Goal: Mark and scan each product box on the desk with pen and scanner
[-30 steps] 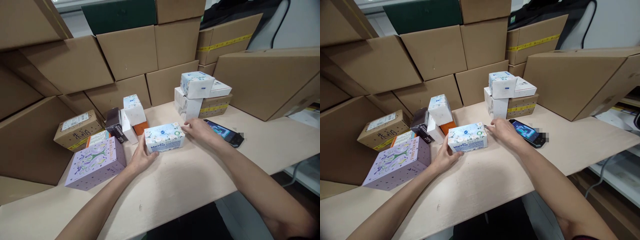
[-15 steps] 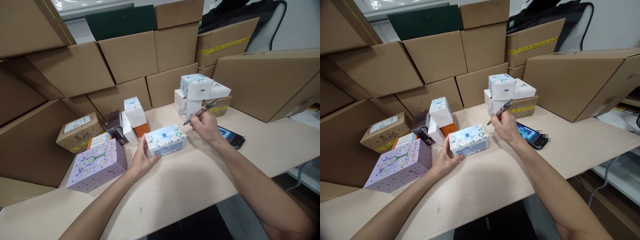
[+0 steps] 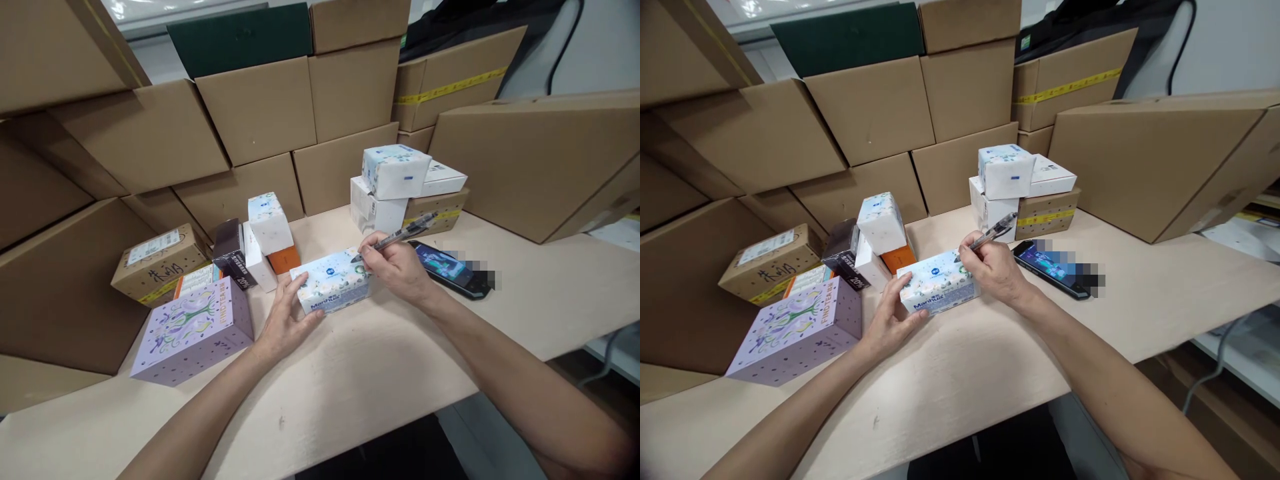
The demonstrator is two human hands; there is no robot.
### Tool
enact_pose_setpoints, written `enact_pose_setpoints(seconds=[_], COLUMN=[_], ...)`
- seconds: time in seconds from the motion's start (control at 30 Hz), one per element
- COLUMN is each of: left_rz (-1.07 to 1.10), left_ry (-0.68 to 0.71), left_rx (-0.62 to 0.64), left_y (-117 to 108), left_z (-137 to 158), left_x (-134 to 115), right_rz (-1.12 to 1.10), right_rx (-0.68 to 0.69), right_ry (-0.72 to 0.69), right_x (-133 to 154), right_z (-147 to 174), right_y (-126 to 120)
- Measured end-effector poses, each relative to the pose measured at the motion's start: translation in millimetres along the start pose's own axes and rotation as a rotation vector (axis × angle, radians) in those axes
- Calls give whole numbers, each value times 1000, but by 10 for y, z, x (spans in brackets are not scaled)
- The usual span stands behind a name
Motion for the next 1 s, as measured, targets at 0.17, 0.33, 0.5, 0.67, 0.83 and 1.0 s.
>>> enact_pose_setpoints(seconds=[0.17,0.33,0.5,0.67,0.83,1.0], left_rz=[-1,-1,4,-12,-24,-22], left_ry=[24,33,20,8,-9,-20], left_rx=[-5,-13,-7,-4,-5,-12], left_y=[3,12,8,7,-3,-7], left_z=[-16,-11,-12,-9,-8,0], left_x=[-13,-2,-12,-11,-24,-38], right_rz=[81,75,102,94,37,238], right_rx=[49,48,85,76,52,-86], right_ry=[-76,-67,-30,-31,38,157], right_x=[22,17,29,25,-17,-97], right_z=[-11,-8,-5,-7,-12,-94], right_y=[31,43,43,40,18,-158])
Point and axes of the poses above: each hand's wrist, its own z-axis away from the middle knuckle, its own y-axis out of the palm, x = y × z, the point moved 3 cm from there along -z, towards the middle knuckle, and after that the axes turned 5 degrees about -x, right-handed, at the moved point
